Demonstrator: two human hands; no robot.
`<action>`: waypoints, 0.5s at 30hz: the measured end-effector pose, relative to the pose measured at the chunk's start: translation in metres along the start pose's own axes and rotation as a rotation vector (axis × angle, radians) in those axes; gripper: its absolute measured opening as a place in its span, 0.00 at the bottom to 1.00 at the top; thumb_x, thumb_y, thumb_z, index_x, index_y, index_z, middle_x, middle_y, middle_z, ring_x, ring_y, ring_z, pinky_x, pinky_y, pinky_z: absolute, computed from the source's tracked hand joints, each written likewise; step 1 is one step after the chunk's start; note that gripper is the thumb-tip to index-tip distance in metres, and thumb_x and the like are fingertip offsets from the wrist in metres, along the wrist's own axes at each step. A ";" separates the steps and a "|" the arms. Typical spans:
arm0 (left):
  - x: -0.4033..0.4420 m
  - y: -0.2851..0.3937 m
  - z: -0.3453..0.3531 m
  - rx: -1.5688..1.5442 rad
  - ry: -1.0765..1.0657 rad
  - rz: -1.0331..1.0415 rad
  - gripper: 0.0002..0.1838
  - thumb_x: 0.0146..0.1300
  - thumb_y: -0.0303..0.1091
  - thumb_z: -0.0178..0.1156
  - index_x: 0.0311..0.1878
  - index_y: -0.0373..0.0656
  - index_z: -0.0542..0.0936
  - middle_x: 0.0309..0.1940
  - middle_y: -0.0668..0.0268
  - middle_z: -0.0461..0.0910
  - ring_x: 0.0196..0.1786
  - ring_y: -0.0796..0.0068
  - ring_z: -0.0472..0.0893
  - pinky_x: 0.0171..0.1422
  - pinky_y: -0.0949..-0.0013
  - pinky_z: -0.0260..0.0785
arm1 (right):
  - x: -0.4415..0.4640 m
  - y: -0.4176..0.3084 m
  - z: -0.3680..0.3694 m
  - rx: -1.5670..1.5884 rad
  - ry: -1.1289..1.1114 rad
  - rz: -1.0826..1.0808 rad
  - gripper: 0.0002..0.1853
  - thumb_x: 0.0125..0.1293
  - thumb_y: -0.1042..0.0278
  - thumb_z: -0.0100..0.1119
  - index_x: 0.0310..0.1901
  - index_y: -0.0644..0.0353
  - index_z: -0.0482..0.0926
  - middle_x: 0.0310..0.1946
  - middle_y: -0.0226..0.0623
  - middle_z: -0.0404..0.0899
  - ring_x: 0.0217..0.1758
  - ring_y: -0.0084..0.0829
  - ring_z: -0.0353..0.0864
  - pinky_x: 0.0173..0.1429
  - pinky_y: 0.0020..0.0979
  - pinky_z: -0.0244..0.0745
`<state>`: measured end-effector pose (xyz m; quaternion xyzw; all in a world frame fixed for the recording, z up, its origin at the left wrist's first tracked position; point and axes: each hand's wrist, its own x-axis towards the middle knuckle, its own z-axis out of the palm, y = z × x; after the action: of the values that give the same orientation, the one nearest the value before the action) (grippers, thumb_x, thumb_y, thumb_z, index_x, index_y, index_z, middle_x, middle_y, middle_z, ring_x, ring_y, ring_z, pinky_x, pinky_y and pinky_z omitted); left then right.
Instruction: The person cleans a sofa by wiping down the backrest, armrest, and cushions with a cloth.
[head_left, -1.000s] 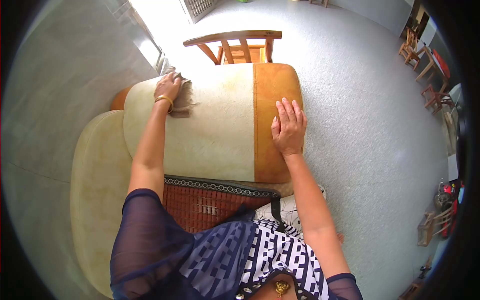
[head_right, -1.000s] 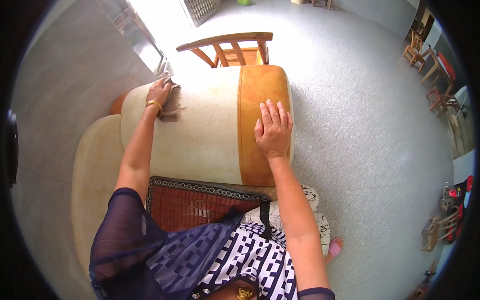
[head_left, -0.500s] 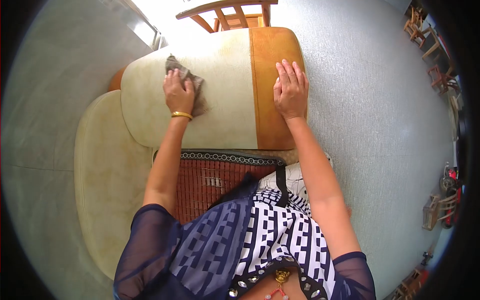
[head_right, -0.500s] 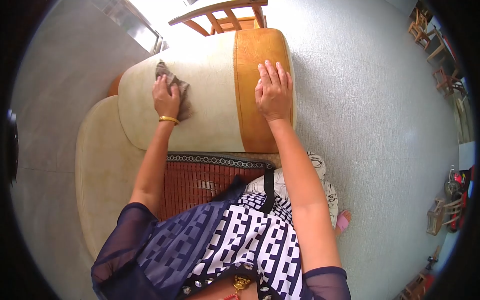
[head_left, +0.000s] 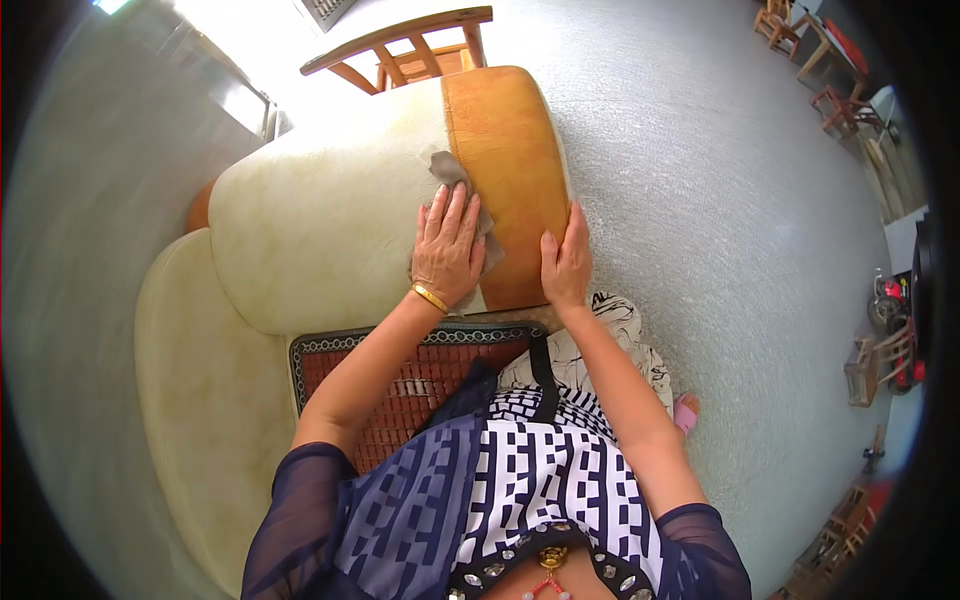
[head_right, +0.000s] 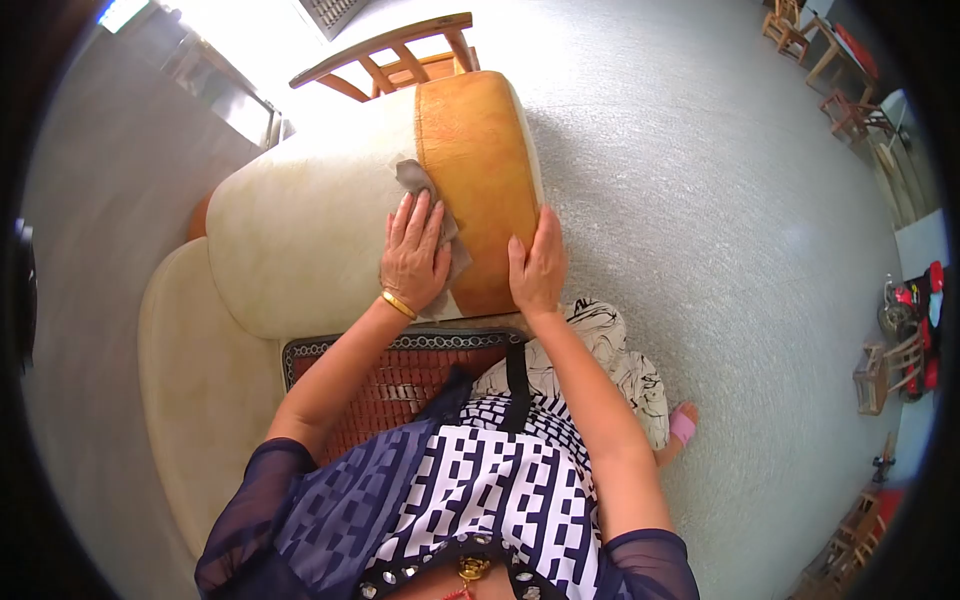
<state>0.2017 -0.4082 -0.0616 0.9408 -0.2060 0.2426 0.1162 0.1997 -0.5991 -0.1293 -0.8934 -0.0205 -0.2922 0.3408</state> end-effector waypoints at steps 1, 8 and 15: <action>0.006 0.002 -0.003 -0.003 -0.029 0.040 0.29 0.57 0.34 0.54 0.65 0.41 0.69 0.69 0.55 0.61 0.73 0.52 0.56 0.74 0.49 0.49 | -0.009 0.003 0.001 0.142 -0.002 0.055 0.34 0.66 0.56 0.51 0.68 0.65 0.56 0.65 0.57 0.60 0.69 0.54 0.58 0.70 0.47 0.54; 0.097 0.016 0.010 -0.102 -0.002 0.260 0.25 0.59 0.35 0.54 0.61 0.40 0.71 0.64 0.53 0.66 0.70 0.52 0.60 0.71 0.53 0.56 | -0.017 0.018 -0.001 0.339 -0.107 0.099 0.38 0.69 0.50 0.48 0.70 0.68 0.48 0.69 0.55 0.52 0.72 0.49 0.52 0.74 0.39 0.47; 0.189 0.020 0.044 -0.125 -0.118 0.231 0.20 0.57 0.36 0.53 0.53 0.39 0.77 0.60 0.54 0.71 0.69 0.57 0.63 0.70 0.54 0.57 | -0.040 0.031 0.000 0.668 -0.196 0.406 0.47 0.62 0.45 0.59 0.71 0.67 0.46 0.69 0.55 0.53 0.73 0.48 0.52 0.74 0.39 0.46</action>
<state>0.3612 -0.5021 -0.0017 0.9143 -0.3344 0.1853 0.1336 0.1740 -0.6169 -0.1688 -0.7430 0.0303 -0.1097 0.6596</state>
